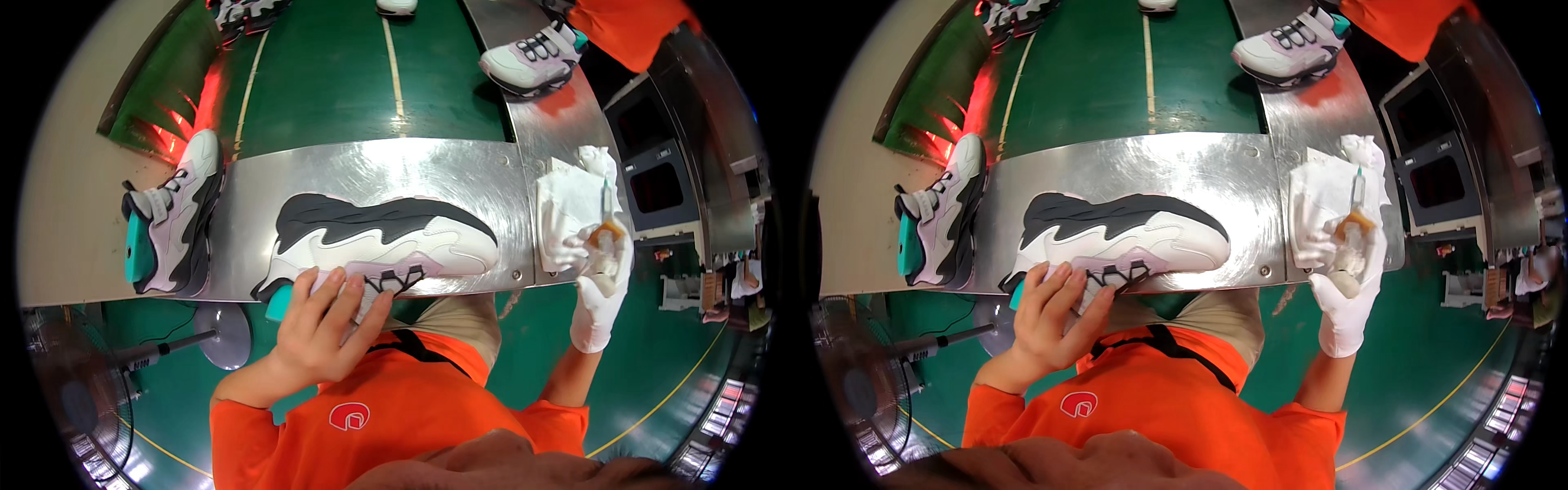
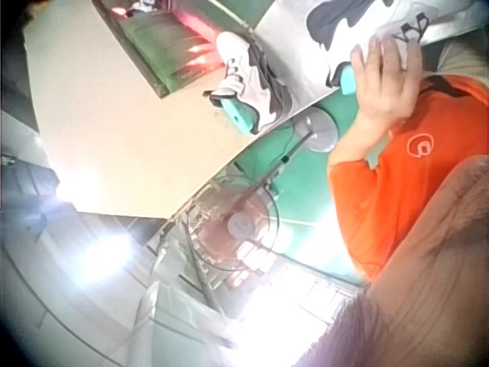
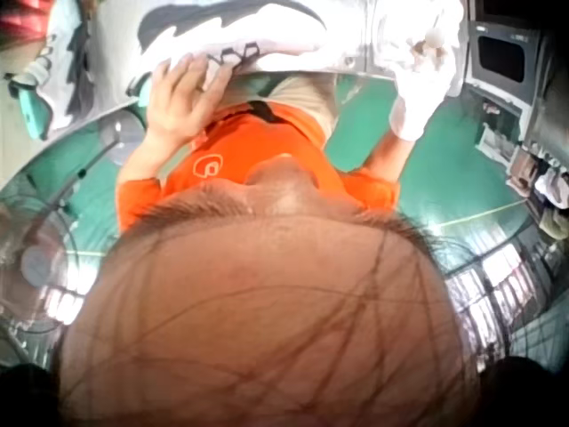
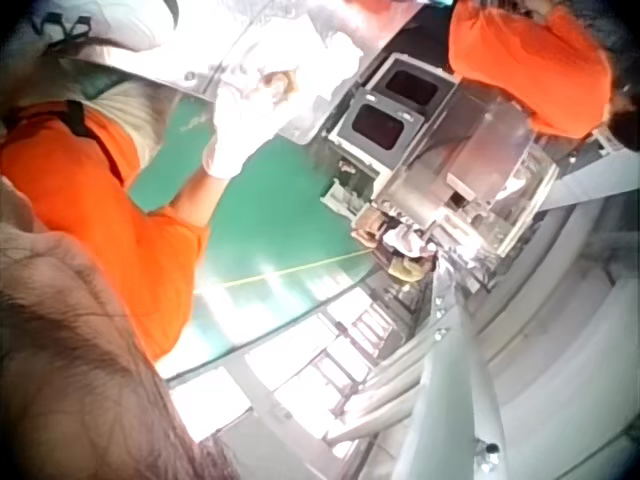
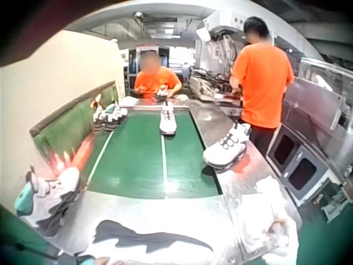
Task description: The person applies a liquid substance from a syringe to the seams and edges of a white and teal sneaker. They hold the shoe with one hand and use the syringe with the other to trace the contours of the shoe's upper and sole. The person repeats this process on multiple shoes placed on a metal table.
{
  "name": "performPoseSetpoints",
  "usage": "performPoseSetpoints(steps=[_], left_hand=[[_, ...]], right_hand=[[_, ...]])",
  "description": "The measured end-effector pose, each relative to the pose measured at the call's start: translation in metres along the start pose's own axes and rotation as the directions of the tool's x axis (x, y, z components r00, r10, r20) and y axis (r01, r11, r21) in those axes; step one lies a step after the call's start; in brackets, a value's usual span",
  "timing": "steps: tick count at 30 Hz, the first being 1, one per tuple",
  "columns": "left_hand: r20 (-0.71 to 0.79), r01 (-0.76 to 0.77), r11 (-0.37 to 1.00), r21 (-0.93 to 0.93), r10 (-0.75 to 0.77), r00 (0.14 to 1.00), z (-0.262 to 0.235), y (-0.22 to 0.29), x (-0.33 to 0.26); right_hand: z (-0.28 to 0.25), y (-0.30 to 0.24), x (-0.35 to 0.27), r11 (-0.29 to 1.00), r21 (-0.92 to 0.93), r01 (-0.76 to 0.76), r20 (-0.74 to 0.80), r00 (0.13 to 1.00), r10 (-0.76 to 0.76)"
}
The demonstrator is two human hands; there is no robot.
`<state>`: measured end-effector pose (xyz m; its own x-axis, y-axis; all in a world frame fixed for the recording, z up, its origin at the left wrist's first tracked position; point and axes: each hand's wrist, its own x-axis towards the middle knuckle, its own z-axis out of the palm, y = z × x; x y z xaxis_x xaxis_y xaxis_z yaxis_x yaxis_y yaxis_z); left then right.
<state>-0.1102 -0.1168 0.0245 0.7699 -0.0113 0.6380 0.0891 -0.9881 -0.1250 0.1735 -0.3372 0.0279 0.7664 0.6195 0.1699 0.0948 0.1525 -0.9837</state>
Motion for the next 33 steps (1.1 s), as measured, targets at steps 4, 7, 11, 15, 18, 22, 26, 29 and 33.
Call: performPoseSetpoints(steps=[4,7,11,15,18,22,26,29,33], left_hand=[[0.077,0.033,0.999,-0.026,-0.031,0.997,-0.005,0.0,0.001],[0.089,0.04,0.999,-0.035,-0.037,0.995,-0.007,-0.001,0.004],[0.078,-0.008,0.999,-0.039,0.011,0.997,-0.006,-0.006,0.004],[0.065,-0.052,0.997,-0.057,0.055,0.996,-0.006,-0.014,0.0],[0.038,-0.076,0.993,-0.092,0.08,0.996,-0.002,-0.023,-0.003],[0.055,-0.074,0.992,-0.103,0.08,0.995,-0.007,-0.026,0.002],[0.044,-0.078,0.989,-0.123,0.084,0.996,-0.006,-0.029,0.004],[0.055,-0.086,0.988,-0.125,0.093,0.994,-0.007,-0.031,0.005],[0.06,-0.078,0.987,-0.14,0.088,0.994,-0.009,-0.032,0.007]], right_hand=[[-0.013,0.013,-0.021,0.911,-0.253,-0.325,-0.092,0.946,0.312],[-0.013,0.006,-0.038,0.929,-0.179,-0.323,-0.056,0.947,0.318],[-0.02,0.015,-0.04,0.988,-0.012,-0.155,-0.062,0.986,0.154],[-0.001,0.01,-0.019,0.987,-0.129,-0.094,-0.178,0.981,0.07],[0.031,-0.004,0.012,0.881,-0.471,0.028,-0.063,0.996,-0.065],[0.085,-0.013,0.05,0.74,-0.626,0.248,0.139,0.969,-0.206],[0.122,-0.014,0.076,0.596,-0.676,0.433,0.354,0.901,-0.252],[0.142,-0.017,0.09,0.467,-0.697,0.544,0.507,0.835,-0.216],[0.162,-0.024,0.102,0.383,-0.723,0.574,0.593,0.801,-0.081]])
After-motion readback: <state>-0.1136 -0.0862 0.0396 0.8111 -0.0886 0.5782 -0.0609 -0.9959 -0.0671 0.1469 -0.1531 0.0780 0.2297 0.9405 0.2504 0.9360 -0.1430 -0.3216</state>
